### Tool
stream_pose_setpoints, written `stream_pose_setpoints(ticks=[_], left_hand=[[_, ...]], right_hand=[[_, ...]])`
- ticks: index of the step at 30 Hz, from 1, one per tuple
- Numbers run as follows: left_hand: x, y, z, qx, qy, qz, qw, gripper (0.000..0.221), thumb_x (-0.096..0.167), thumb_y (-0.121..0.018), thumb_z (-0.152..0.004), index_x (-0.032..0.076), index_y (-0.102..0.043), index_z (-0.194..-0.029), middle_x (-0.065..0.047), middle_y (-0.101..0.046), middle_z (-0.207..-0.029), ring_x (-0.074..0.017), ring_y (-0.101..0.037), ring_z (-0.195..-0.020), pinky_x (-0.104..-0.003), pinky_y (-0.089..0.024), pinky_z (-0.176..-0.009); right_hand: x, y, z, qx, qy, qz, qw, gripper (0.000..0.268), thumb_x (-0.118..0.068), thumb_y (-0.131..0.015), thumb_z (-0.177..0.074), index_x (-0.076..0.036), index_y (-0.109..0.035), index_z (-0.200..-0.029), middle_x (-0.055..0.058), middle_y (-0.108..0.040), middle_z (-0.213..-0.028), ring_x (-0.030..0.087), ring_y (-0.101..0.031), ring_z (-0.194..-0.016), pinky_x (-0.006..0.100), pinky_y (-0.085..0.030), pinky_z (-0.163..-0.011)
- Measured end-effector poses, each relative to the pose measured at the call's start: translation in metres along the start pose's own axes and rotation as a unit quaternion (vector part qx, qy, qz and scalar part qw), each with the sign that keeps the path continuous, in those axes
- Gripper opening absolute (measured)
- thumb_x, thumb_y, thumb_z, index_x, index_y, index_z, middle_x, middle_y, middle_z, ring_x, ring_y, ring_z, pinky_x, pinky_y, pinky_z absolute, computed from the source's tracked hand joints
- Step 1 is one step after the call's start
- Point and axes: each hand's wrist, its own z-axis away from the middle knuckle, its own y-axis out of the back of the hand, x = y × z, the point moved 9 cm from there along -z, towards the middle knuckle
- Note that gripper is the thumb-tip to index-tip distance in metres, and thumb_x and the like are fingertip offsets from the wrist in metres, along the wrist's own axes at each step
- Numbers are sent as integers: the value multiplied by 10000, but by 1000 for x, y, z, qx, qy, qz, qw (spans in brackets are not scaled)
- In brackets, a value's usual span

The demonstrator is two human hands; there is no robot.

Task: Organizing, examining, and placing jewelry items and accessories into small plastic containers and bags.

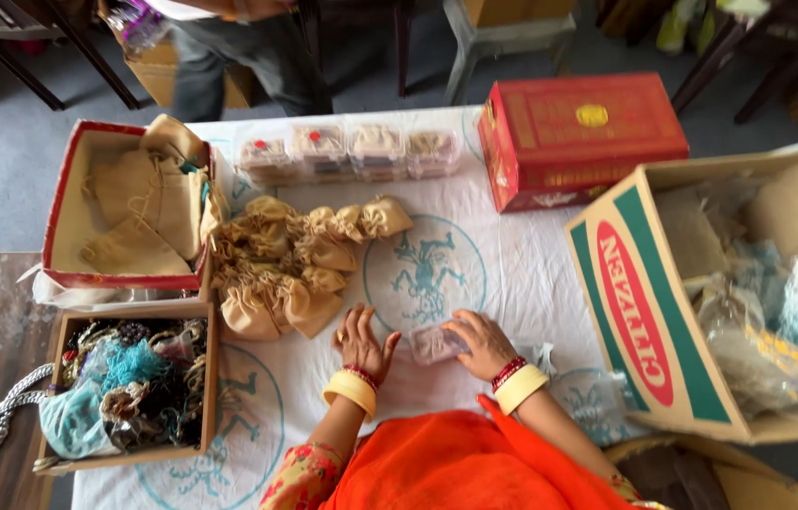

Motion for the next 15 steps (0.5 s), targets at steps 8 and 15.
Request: stream_pose_setpoints(ticks=[8,15], left_hand=[[-1,-4,-16,-126,99,-59,985,710,642,-542,-913,111,-487,-1382,-94,-403,-1519,-301,-315,-1431,-565,-195,-1117],[12,-3,-25,-188,107,-111,970,655,657,-531,-894,137,-530,-1293,-84,-378,-1515,-270,-291,-1429,-540,-205,-1105]], right_hand=[[44,81,-87,118,-49,-74,989,658,-27,-816,-673,-103,-580,-1282,140,-565,-1338,351,-567,-1276,391,-519,-984],[99,143,-199,255,-32,-6,966,732,31,-830,-657,-41,-557,-1332,181,-551,-1394,390,-528,-1314,426,-449,-1090]])
